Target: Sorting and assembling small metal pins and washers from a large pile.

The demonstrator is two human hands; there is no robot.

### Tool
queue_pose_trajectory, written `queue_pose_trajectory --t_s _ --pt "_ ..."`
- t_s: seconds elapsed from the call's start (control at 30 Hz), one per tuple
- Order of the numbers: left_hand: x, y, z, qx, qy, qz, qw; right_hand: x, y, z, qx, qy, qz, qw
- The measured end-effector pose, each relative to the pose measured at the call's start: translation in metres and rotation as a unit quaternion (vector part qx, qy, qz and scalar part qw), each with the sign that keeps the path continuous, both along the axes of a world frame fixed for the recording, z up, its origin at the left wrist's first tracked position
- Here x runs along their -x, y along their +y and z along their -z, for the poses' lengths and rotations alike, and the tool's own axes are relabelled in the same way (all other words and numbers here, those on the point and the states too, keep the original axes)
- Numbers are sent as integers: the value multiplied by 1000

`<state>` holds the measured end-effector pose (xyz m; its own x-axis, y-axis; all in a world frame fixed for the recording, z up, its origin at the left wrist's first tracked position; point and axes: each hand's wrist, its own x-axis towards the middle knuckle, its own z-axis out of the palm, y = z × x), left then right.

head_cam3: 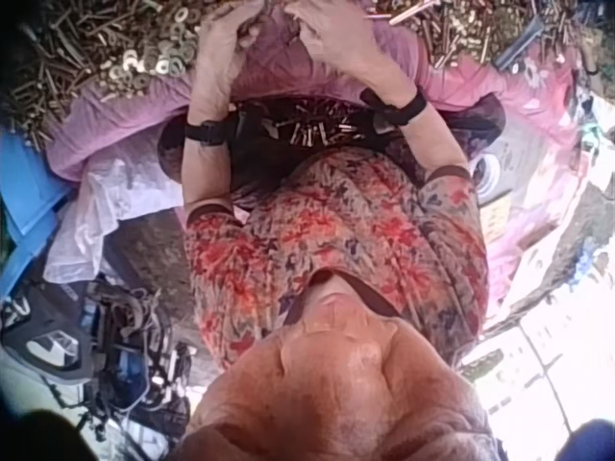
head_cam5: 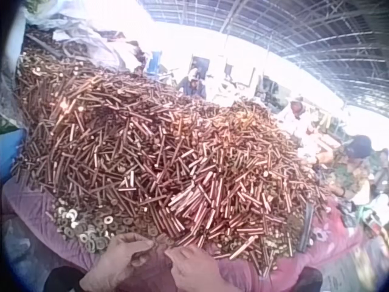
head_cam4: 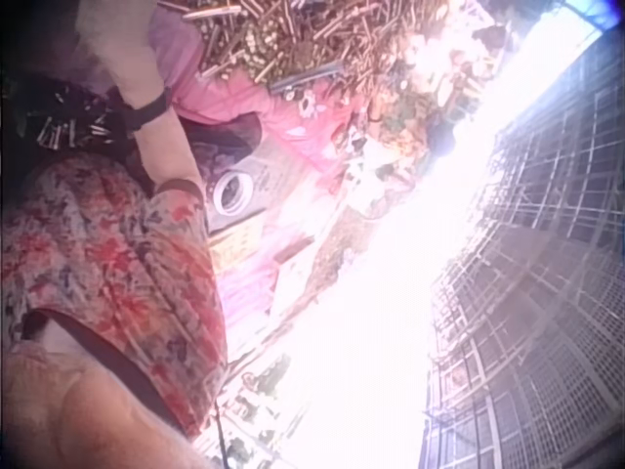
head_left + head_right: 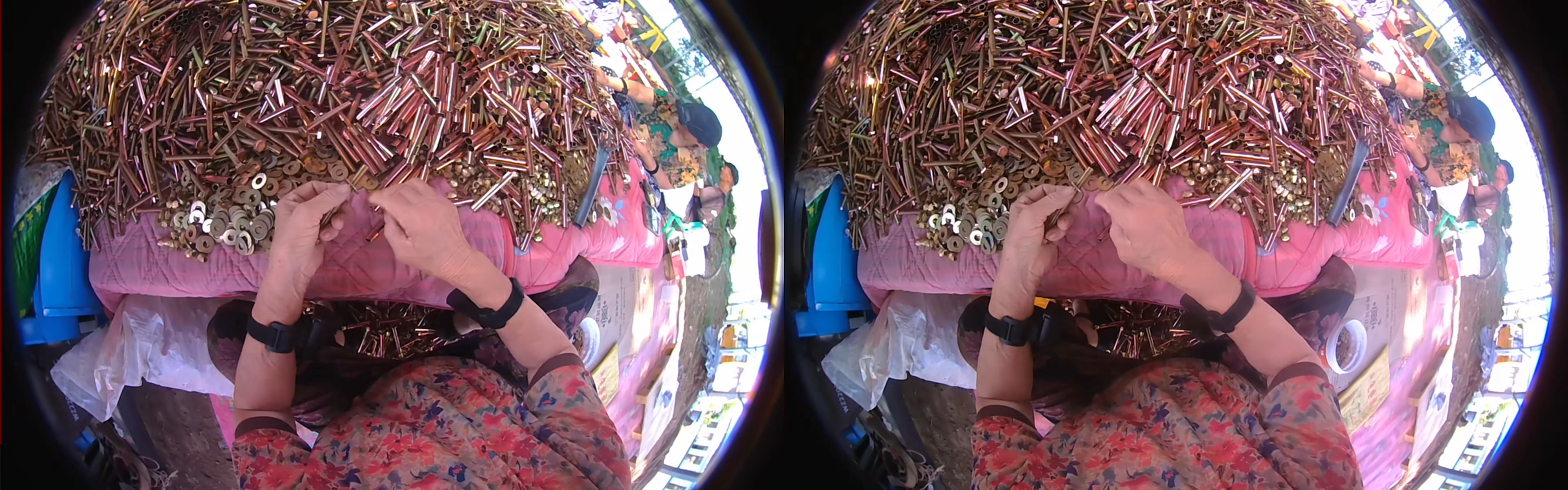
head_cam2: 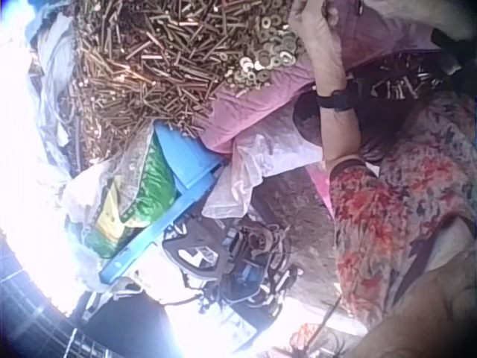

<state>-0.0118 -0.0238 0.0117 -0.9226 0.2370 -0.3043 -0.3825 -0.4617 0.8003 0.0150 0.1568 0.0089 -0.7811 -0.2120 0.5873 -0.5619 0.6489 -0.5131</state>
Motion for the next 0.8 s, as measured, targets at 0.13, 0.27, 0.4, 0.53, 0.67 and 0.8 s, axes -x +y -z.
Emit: queue_pose_trajectory --t_s 0.13,0.27,0.4,0.53,0.67,0.8 --pt "0 2 -1 19 2 -30 999 -2 10 6 -233 1 -80 969" --pt "-3 4 0 64 27 -31 997 -2 7 -8 19 -79 63 995" --pt "-4 2 1 54 45 -1 998 4 18 -10 472 -228 39 851" --pt "-5 7 -2 75 50 31 995 3 24 -1 578 -253 -3 776" --pt "-5 7 -2 50 33 46 997 0 24 1 599 -261 -11 757" --pt "-6 8 -3 43 4 39 998 -1 24 1 633 -291 -19 717"
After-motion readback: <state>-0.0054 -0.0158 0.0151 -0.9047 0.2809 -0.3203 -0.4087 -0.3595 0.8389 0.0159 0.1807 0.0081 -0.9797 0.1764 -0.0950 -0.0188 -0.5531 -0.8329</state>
